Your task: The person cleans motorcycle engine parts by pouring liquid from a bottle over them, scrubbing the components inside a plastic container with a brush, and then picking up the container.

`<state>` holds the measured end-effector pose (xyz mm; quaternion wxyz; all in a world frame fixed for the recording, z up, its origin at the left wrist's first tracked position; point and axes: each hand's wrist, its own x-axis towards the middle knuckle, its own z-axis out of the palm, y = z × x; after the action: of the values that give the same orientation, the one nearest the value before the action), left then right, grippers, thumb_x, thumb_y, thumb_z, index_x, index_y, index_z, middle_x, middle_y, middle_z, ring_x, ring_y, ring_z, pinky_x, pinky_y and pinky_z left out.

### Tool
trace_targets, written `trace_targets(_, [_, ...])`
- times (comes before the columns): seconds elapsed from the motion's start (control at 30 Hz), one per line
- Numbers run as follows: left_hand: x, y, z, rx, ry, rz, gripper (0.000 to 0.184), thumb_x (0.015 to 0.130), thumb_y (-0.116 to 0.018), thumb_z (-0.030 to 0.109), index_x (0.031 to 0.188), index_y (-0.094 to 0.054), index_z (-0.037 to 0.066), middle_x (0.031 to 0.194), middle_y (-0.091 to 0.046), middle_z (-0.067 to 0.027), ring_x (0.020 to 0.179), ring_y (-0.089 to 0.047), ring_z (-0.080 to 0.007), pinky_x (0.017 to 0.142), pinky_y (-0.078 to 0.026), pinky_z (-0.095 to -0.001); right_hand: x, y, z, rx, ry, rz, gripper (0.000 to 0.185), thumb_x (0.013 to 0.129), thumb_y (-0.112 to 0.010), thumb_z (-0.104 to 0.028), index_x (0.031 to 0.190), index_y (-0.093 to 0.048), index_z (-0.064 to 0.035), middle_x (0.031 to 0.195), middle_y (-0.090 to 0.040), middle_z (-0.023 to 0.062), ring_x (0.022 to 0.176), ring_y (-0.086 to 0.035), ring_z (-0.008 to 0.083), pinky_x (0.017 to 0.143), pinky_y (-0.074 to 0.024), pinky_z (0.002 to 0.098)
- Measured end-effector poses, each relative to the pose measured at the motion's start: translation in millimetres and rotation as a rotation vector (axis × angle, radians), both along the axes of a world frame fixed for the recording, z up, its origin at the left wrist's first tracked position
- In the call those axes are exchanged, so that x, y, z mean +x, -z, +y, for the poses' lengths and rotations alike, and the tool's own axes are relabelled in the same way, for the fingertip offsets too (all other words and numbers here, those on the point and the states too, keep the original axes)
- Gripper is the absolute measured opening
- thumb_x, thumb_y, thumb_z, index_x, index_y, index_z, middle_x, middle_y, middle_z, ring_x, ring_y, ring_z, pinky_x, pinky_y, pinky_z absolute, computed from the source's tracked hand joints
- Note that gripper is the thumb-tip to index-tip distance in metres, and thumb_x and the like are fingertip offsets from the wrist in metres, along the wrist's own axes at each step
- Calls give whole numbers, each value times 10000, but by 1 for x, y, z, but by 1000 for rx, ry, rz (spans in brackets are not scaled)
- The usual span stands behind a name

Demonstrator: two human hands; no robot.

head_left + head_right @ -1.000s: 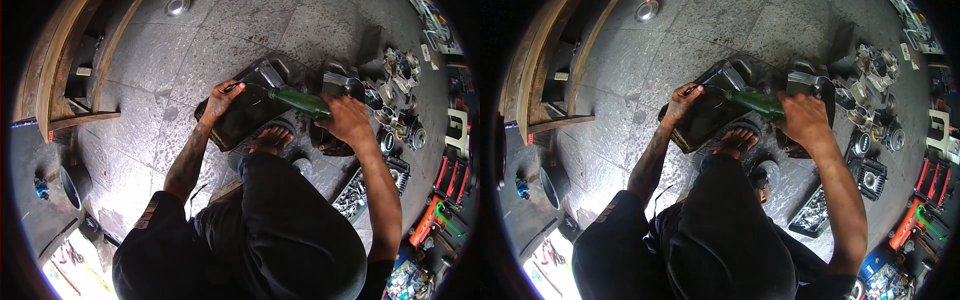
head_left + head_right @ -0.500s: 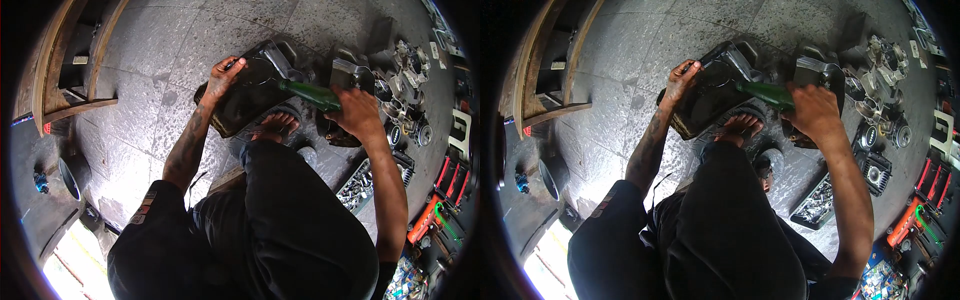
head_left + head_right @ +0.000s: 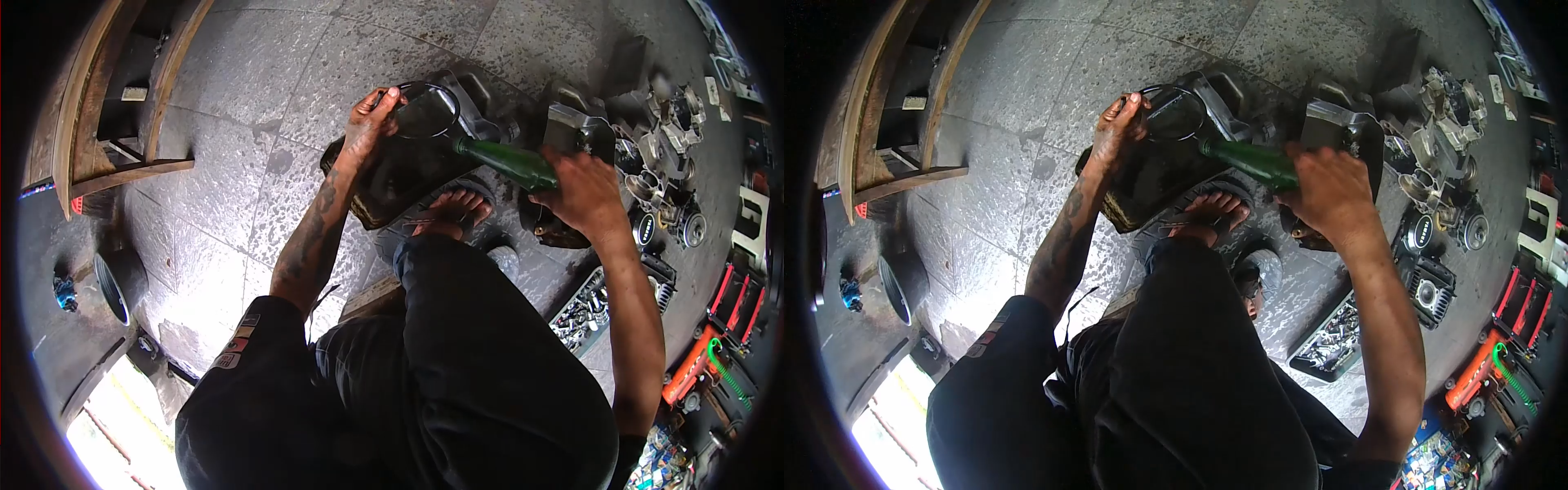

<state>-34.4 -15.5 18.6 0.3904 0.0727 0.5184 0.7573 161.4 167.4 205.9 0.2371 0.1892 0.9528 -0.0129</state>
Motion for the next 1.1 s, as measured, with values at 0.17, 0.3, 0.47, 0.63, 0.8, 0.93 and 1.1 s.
trace_targets(0.17, [0,0,2,31,-5,-36,255,902,-540,296,822,-586,58,524,-320,61,469,-283,-55,455,-237,-225,2,2,0,-4,20,-12,574,654,-750,-298,1162,-531,-144,971,-634,97,953,-582,288,830,-439,408])
trace_targets(0.3, [-2,8,4,126,5,-111,260,898,-542,313,844,-578,61,525,-297,59,462,-277,-63,450,-238,-228,1,1,-5,-21,17,-13,580,653,-750,-299,1166,-529,-144,973,-627,102,957,-574,286,842,-430,408])
trace_targets(0.47, [3,7,6,133,-11,-220,295,892,-539,363,862,-567,71,533,-282,56,470,-269,-70,454,-239,-228,4,1,-11,-57,-29,84,481,687,-724,-292,1099,-539,-126,868,-634,128,896,-603,289,813,-444,403])
trace_targets(0.63, [7,9,4,144,2,-271,317,884,-542,394,856,-561,79,550,-276,53,485,-262,-74,466,-246,-229,-1,0,-14,-91,14,-12,565,641,-758,-277,1140,-539,-130,959,-626,107,942,-576,284,826,-432,409])
trace_targets(0.8, [8,9,9,159,0,-334,380,878,-516,454,846,-554,78,555,-272,44,491,-260,-90,487,-265,-240,2,6,-12,-104,-34,60,553,632,-764,-252,1124,-546,-125,916,-645,103,897,-602,295,784,-454,410])
trace_targets(0.93, [9,13,11,237,4,-488,440,880,-473,501,862,-545,67,570,-289,34,506,-274,-100,513,-285,-245,1,4,-16,-141,7,51,527,697,-717,-282,1166,-525,-135,921,-620,115,957,-577,247,883,-401,402])
trace_targets(1.1, [17,12,11,335,65,-602,440,900,-435,492,882,-513,60,606,-326,18,574,-331,-112,566,-316,-242,1,1,-18,-176,12,94,541,695,-718,-280,1176,-518,-132,952,-623,109,965,-572,246,888,-398,400])
